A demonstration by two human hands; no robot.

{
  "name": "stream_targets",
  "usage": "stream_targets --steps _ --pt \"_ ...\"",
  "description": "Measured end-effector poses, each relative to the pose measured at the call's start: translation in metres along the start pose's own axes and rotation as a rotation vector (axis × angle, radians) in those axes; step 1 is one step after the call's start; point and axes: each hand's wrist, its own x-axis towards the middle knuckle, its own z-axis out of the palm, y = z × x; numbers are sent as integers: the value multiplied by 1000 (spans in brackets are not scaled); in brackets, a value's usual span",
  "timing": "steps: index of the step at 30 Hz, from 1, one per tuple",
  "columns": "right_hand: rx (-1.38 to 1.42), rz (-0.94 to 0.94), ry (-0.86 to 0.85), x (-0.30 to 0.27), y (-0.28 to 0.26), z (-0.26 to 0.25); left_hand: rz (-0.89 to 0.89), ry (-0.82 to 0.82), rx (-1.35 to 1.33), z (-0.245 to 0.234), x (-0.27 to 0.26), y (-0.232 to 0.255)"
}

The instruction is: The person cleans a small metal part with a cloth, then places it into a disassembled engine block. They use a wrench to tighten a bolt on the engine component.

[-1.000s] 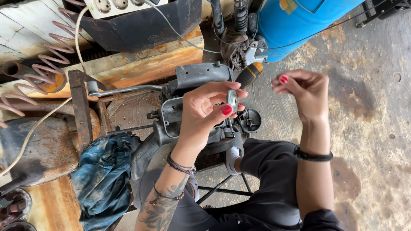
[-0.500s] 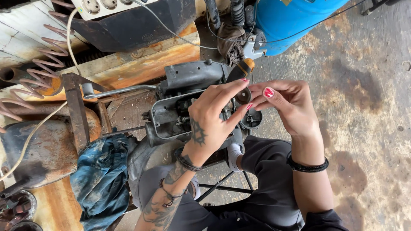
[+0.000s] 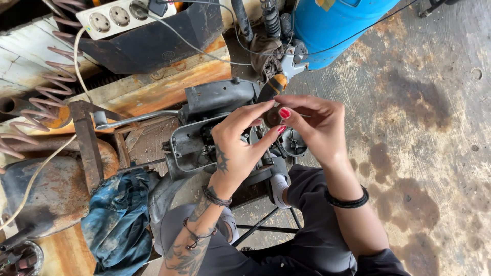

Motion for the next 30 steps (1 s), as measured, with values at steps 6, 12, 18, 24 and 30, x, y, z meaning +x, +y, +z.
stream_targets --steps 6,12,18,24,30 --pt "-84 -58 22 -2 4 5 -48 14 -42 0 0 -2" --pt "-76 -78 49 -3 2 7 -42 2 -47 -1 3 -1" --pt "-17 -106 150 -7 7 7 -43 4 -71 -2 3 5" --pt "6 -106 135 -5 7 9 -75 18 -102 -2 5 13" --pt "12 -57 73 -2 6 11 -14 18 -33 -2 2 12"
